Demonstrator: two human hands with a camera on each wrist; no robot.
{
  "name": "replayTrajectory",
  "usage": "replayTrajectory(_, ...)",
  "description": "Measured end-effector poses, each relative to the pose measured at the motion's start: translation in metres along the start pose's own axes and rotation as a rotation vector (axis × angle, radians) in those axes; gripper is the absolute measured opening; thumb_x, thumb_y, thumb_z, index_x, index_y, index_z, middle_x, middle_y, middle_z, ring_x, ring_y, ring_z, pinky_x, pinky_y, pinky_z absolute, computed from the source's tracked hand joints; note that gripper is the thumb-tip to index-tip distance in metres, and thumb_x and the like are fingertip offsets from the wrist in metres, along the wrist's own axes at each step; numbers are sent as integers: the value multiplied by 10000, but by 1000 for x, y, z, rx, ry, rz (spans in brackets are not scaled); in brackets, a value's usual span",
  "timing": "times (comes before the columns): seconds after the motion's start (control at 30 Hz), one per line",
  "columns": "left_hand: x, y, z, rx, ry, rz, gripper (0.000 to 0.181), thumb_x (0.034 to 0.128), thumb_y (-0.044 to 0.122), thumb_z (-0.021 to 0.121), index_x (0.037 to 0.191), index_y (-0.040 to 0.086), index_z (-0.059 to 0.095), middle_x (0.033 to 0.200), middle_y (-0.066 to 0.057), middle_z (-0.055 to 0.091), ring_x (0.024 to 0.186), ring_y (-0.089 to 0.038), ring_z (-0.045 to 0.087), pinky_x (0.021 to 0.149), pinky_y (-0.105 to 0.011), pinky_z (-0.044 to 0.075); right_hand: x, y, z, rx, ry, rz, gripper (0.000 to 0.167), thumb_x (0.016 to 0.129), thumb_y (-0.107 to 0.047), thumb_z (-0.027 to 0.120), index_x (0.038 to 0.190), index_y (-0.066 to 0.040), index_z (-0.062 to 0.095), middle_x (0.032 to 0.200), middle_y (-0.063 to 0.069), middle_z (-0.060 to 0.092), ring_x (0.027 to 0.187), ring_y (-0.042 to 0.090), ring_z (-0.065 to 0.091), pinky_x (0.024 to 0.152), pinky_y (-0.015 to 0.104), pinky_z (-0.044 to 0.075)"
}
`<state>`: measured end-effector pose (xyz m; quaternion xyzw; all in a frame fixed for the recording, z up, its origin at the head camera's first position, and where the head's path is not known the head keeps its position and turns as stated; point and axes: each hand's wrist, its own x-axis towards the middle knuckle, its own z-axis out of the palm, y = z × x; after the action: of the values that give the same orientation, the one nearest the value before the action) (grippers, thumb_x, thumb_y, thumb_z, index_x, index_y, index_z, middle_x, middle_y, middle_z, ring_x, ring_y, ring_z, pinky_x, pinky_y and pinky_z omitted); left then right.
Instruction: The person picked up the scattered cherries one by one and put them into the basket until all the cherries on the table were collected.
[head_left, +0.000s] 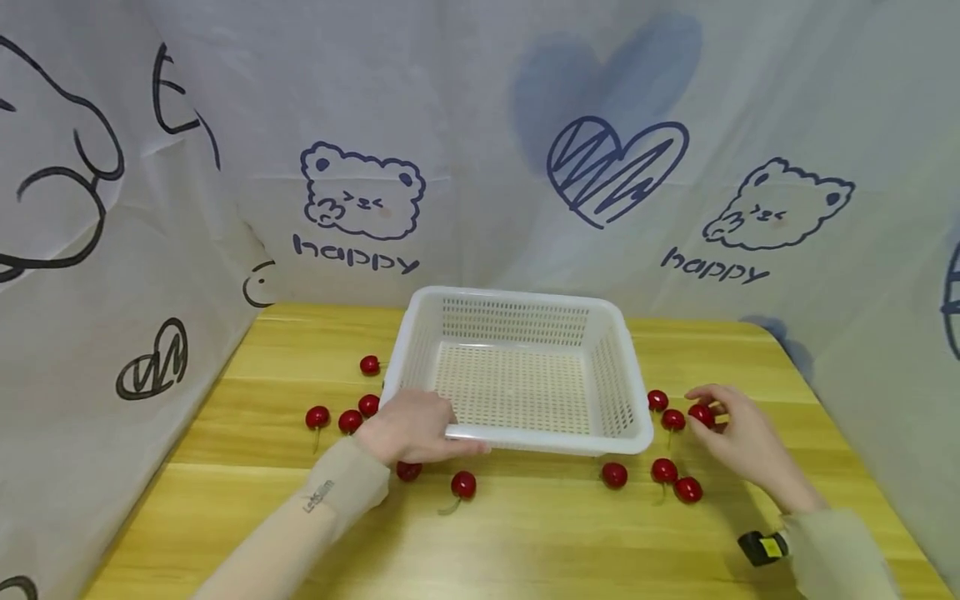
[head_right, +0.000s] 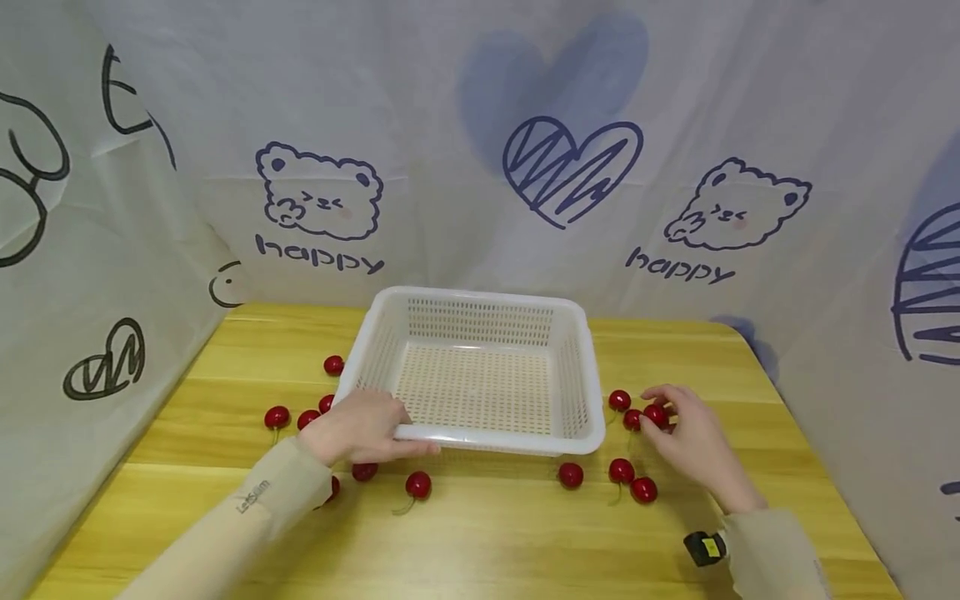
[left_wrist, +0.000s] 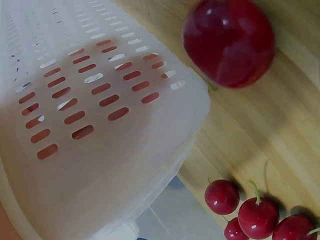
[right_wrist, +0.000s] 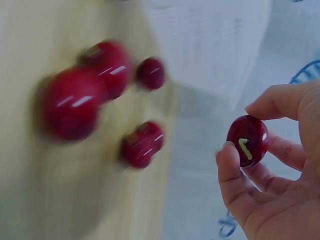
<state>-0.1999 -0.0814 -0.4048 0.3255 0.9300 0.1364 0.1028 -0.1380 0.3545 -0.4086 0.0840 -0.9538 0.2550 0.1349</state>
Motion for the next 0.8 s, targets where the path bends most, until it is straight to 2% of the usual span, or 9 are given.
replayTrajectory(0.1,-4,2,-2,-18,-24,-2,623,884,727,547,976,161,790,566,75,532,484,-64,394,452,-234,360,12,-16,-1,60,9,-10,301,870,-38,721,1158,8,644,1029,161,660,847,51,581,661,148,547)
replayTrajectory(0.2,-4,2,-11,-83,-2,-27,626,929,704,499,1101,175,785,706,46,677,570,-65,491,522,-234,419,25,-34,-1,109,20,-27,303,890,-47,705,1179,13,635,1074,177,654,908,191,627,683,126,546)
replayTrajectory(0.27,-3,1,-21,-99,80,-58,602,966,661,475,1134,165,771,883,13,755,692,-81,608,611,-250,489,35,-46,1,133,18,-47,304,897,-53,700,1185,16,632,1086,187,650,928,281,639,691,120,545)
replayTrajectory(0.37,2,-5,-38,-111,270,-141,490,1009,511,500,1220,126,718,1129,-70,761,861,-192,707,705,-336,570,50,-61,5,156,1,-58,313,908,-59,688,1205,16,625,1101,194,643,935,307,639,706,111,532)
replayTrajectory(0.43,7,-11,-46,-121,368,-227,467,1010,426,527,1315,92,643,1230,-118,716,1003,-280,707,793,-421,592,60,-71,9,155,-14,-62,319,913,-60,679,1218,13,619,1112,191,643,935,292,634,724,126,535)
replayTrajectory(0.5,12,-18,-51,-153,411,-318,528,994,371,553,1419,57,536,1323,-167,646,1099,-342,662,857,-493,583,70,-79,15,156,-35,-61,320,920,-59,662,1230,3,612,1115,181,641,933,272,626,757,183,565)
replayTrajectory(0.57,17,-26,-51,-197,408,-395,624,981,354,577,1495,39,418,1366,-198,583,1179,-374,612,933,-531,560,81,-87,21,158,-58,-71,315,923,-55,649,1231,-10,608,1112,173,641,927,261,622,795,281,601)
replayTrajectory(0.67,23,-36,-46,-295,370,-468,695,965,331,602,1522,22,322,1353,-213,539,1165,-387,602,912,-531,576,97,-97,32,172,-93,-96,306,926,-53,639,1227,-14,607,1098,171,643,915,268,630,836,420,612)
replayTrajectory(0.8,29,-44,-33,-439,321,-543,734,955,260,624,1538,35,240,1385,-217,499,1176,-407,605,890,-542,593,117,-109,45,188,-158,-108,316,923,-68,642,1232,-10,609,1095,177,646,939,295,643,812,406,603)
